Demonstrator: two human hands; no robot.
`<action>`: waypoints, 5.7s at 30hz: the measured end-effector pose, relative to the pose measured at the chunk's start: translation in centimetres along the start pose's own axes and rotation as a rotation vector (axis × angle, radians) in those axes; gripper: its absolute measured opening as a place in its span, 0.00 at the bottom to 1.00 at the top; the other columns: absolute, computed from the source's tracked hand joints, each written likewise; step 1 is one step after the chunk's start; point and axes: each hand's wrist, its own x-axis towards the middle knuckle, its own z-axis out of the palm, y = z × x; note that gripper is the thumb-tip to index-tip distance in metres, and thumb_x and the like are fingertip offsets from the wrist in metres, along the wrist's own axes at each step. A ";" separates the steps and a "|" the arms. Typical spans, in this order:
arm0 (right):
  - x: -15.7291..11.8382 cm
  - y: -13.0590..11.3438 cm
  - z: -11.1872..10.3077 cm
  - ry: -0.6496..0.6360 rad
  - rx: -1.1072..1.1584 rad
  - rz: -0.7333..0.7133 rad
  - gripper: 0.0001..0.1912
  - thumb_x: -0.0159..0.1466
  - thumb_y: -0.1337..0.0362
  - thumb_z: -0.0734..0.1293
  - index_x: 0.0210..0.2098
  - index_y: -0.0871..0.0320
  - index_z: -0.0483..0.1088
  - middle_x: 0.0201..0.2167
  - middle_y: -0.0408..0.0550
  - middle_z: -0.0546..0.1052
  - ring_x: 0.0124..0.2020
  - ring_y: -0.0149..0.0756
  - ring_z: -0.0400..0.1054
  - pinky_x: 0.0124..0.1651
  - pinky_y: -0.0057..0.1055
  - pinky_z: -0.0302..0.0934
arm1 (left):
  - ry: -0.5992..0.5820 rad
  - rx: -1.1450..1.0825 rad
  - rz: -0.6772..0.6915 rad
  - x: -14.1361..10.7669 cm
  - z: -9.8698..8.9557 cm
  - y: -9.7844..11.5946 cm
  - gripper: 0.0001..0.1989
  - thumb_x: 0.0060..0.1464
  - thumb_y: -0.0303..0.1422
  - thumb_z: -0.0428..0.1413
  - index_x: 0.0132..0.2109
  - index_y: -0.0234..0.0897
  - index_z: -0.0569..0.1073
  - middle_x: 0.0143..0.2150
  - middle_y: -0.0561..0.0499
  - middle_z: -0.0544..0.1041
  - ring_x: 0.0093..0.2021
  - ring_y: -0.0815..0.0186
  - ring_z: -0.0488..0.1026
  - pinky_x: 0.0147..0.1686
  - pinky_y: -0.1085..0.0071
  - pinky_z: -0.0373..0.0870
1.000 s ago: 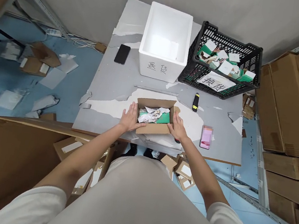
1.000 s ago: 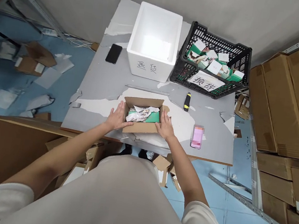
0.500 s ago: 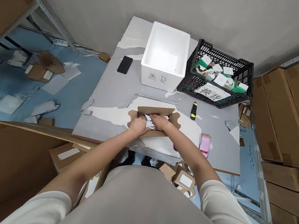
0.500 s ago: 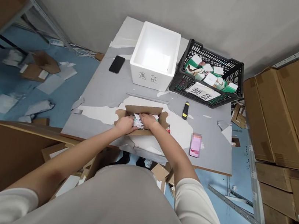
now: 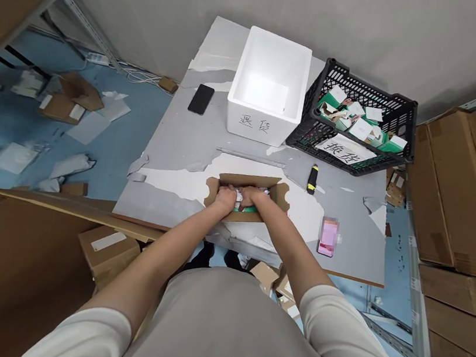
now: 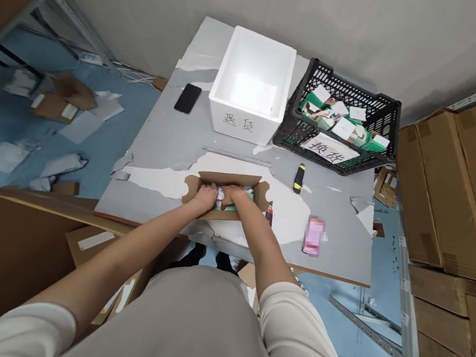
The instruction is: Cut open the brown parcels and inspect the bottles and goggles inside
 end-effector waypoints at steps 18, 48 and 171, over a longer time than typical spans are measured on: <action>-5.8 1.6 0.3 0.260 0.055 -0.063 0.19 0.60 0.70 0.63 0.50 0.57 0.70 0.46 0.55 0.78 0.47 0.45 0.73 0.45 0.32 0.64 | 0.157 -0.053 0.147 -0.9 -1.6 -1.1 0.16 0.53 0.35 0.56 0.47 0.31 0.74 0.48 0.39 0.77 0.51 0.52 0.73 0.50 0.65 0.66; -13.1 1.0 -4.2 0.252 0.490 -0.169 0.18 0.58 0.69 0.68 0.47 0.58 0.63 0.34 0.43 0.78 0.29 0.31 0.74 0.36 0.24 0.63 | -0.050 -0.745 0.467 -3.9 -7.4 -3.1 0.19 0.47 0.42 0.58 0.41 0.32 0.72 0.33 0.50 0.75 0.32 0.65 0.71 0.32 0.72 0.67; -12.4 0.7 10.1 0.934 0.530 -0.400 0.21 0.62 0.54 0.65 0.50 0.58 0.62 0.58 0.62 0.65 0.61 0.45 0.60 0.59 0.44 0.57 | 0.406 -0.820 0.369 -6.3 5.2 0.8 0.30 0.58 0.33 0.48 0.66 0.36 0.52 0.66 0.38 0.59 0.64 0.56 0.60 0.62 0.54 0.59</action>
